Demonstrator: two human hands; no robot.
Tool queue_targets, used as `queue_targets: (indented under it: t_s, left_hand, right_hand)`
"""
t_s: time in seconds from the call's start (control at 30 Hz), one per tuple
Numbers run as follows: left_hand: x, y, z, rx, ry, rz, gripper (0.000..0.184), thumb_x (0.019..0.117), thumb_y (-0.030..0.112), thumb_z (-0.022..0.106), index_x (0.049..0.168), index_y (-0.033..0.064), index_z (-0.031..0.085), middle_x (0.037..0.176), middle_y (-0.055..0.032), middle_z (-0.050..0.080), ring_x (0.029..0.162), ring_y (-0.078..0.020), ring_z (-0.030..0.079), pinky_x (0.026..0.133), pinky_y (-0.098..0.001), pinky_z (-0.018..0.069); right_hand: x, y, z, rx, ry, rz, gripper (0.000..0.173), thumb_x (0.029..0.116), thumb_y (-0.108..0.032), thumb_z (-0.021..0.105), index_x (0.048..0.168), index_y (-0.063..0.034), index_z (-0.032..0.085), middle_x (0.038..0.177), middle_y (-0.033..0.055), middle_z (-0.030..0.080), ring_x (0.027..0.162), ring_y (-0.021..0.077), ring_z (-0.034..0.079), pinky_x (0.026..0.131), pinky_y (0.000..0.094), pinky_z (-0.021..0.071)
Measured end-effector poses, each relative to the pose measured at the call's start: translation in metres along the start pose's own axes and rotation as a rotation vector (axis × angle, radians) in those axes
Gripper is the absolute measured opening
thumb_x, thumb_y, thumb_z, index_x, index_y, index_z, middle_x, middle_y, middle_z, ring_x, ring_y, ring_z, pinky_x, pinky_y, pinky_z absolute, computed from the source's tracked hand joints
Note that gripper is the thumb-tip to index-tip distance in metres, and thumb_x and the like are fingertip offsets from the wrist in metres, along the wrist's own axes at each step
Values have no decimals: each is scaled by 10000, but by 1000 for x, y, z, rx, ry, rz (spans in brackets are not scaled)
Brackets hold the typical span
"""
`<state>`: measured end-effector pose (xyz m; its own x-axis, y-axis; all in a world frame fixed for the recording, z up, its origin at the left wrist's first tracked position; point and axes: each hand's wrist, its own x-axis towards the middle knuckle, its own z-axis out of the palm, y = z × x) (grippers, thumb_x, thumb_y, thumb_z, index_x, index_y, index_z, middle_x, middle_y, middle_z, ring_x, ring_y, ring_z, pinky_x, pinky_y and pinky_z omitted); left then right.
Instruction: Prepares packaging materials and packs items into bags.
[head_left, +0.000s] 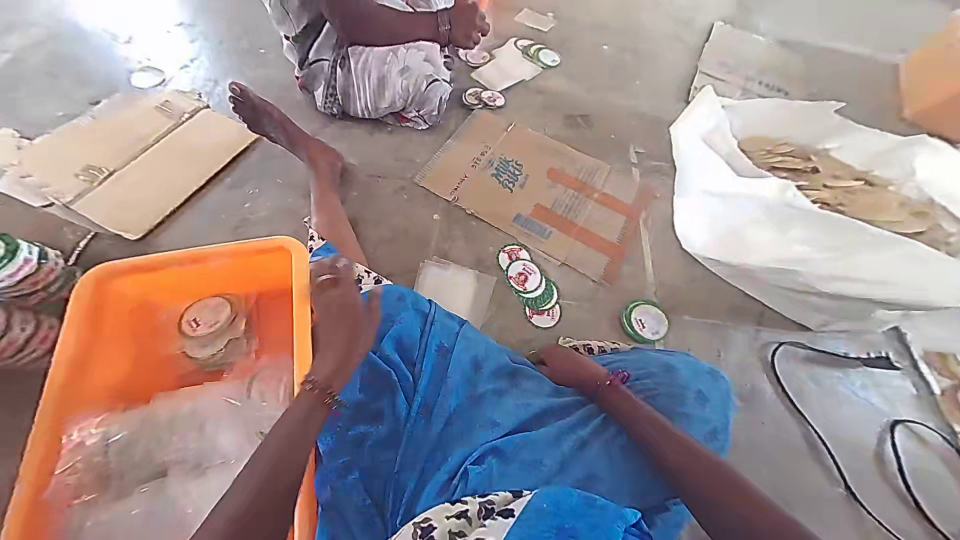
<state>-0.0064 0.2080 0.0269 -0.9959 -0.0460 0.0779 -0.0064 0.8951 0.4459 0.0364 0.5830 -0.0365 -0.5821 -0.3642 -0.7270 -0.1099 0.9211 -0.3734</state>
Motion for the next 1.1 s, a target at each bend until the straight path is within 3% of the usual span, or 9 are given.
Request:
queue_targets:
  t_s: [0.07, 0.13, 0.27, 0.37, 0.57, 0.73, 0.87, 1.0, 1.1]
  left_hand:
    - [23, 34, 21, -102, -219, 30, 527, 1008, 278, 653, 1372, -84, 535, 1438, -334, 483, 1345, -496, 469, 1103, -633, 390]
    - [54, 49, 59, -134, -427, -70, 687, 957, 398, 716, 1367, -113, 512, 1357, -349, 537, 1281, -508, 522, 1059, -646, 421]
    - [94, 51, 125, 19, -540, -303, 919, 741, 573, 861, 1281, -117, 586, 1379, -363, 510, 1353, -518, 442, 1072, -668, 395]
    - [99, 63, 123, 93, -566, -335, 936, 729, 576, 867, 1340, -70, 577, 1436, -343, 478, 1406, -508, 375, 1086, -705, 328]
    - [87, 70, 118, 82, -635, -217, 791, 787, 406, 877, 1322, -96, 579, 1438, -332, 479, 1406, -497, 379, 1109, -678, 326]
    - [71, 77, 130, 109, -627, -117, 809, 785, 362, 875, 1386, -53, 526, 1413, -317, 504, 1376, -484, 426, 1078, -645, 385]
    - [66, 88, 131, 133, -579, -233, 980, 772, 385, 887, 1433, -150, 400, 1433, -368, 454, 1373, -487, 438, 1135, -569, 378]
    - [65, 95, 132, 132, -587, -304, 945, 805, 377, 862, 1439, -148, 397, 1431, -353, 470, 1342, -462, 489, 1107, -565, 414]
    - [65, 98, 132, 135, -603, -325, 831, 819, 369, 848, 1379, -129, 491, 1408, -330, 513, 1331, -449, 507, 1092, -588, 418]
  right_hand:
    - [9, 1, -4, 115, 69, -9, 338, 1061, -177, 479, 1203, 42, 695, 1203, 283, 671, 1190, 433, 617, 1034, 613, 432]
    - [24, 1, -5, 290, 286, 47, 322, 1053, -188, 511, 1250, -6, 689, 1213, 217, 697, 1187, 357, 644, 1054, 550, 460]
    - [49, -20, -15, 597, 458, 176, 342, 1067, -243, 523, 1146, 36, 705, 1087, 213, 698, 1041, 307, 652, 963, 490, 476]
    - [69, -38, -16, 811, 390, 259, 350, 1036, -283, 593, 1089, 45, 704, 1090, 196, 697, 1023, 265, 655, 950, 459, 491]
    - [90, -62, -28, 1073, 407, 198, 282, 1043, -153, 572, 1177, 82, 650, 1097, 181, 713, 952, 174, 709, 902, 332, 553]
    - [92, -61, -23, 1005, 456, 173, 244, 1014, -152, 618, 1037, 83, 681, 959, 168, 708, 863, 180, 676, 854, 360, 533]
    - [92, -60, -22, 1038, 468, 178, 237, 1012, -139, 627, 1065, 86, 678, 989, 179, 710, 881, 184, 691, 870, 353, 548]
    - [98, -56, -17, 998, 478, 184, 249, 993, -161, 652, 1064, 76, 683, 1007, 182, 716, 905, 209, 701, 888, 377, 549]
    - [100, -54, -15, 979, 492, 185, 254, 984, -184, 659, 1046, 60, 697, 991, 177, 710, 902, 224, 685, 879, 407, 537]
